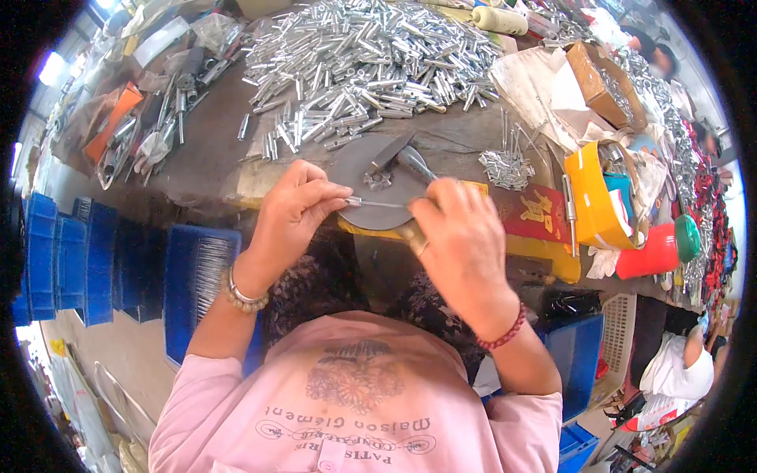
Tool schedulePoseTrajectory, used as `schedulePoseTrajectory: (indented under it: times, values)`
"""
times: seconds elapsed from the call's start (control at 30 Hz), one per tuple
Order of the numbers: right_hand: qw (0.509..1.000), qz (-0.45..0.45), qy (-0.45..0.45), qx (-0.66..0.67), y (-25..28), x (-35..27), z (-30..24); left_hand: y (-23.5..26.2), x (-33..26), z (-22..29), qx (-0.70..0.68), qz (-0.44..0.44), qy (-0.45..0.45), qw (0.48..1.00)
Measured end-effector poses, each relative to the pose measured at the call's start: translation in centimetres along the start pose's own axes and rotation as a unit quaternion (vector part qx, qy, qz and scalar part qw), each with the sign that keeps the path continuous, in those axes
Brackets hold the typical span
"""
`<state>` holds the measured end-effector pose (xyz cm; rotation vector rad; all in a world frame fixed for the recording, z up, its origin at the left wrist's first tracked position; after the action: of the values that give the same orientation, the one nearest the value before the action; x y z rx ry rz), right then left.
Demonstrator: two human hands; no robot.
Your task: The person uses a hammer to attach a small metal piece onto another component on a circular metal anvil, then places the completed assembly into a blue plastic bin.
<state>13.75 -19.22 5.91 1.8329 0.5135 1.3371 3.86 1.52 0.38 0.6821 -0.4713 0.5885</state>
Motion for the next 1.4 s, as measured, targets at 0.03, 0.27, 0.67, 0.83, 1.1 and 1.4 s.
schedulePoseTrajectory:
  times: [0.03, 0.27, 0.67, 0.83, 1.1, 1.4]
  values:
    - [1.0, -0.019, -0.009, 0.01, -0.4, -0.5, -0.7, 0.0, 0.0, -0.1, -0.011, 0.002, 0.004, 1.0]
    - [0.859, -0.243, -0.324, 0.312, -2.9, -4.0, -1.4, 0.6, -2.0, 2.3, 0.023, 0.086, -0.026, 0.996]
    - [0.634, -0.265, -0.469, 0.555, -5.0, -5.7, -4.7, -1.8, -6.5, 0.8, -0.379, 0.034, 0.417, 0.825]
    - [0.698, -0.275, -0.409, 0.519, -6.2, -5.7, -6.6, 0.4, -7.5, 0.3, -0.386, 0.087, 0.415, 0.819]
    - [0.784, -0.107, -0.384, 0.477, -4.3, -4.5, -1.2, 11.1, -17.4, -8.4, -0.139, 0.282, 0.421, 0.851]
    - [0.779, -0.046, -0.42, 0.463, -6.0, -5.4, 0.4, 21.6, -40.8, -20.1, 0.047, 0.48, 0.566, 0.669]
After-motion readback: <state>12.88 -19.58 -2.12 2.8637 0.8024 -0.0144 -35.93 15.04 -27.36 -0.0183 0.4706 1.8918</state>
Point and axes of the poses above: each hand's wrist, its own x-axis towards the middle knuckle, its own y-axis out of the back of the hand, z = x × y, the point moved 5 cm from there along x, towards the middle knuckle, and after that the axes turned 7 degrees about z, right-handed, at the moved point
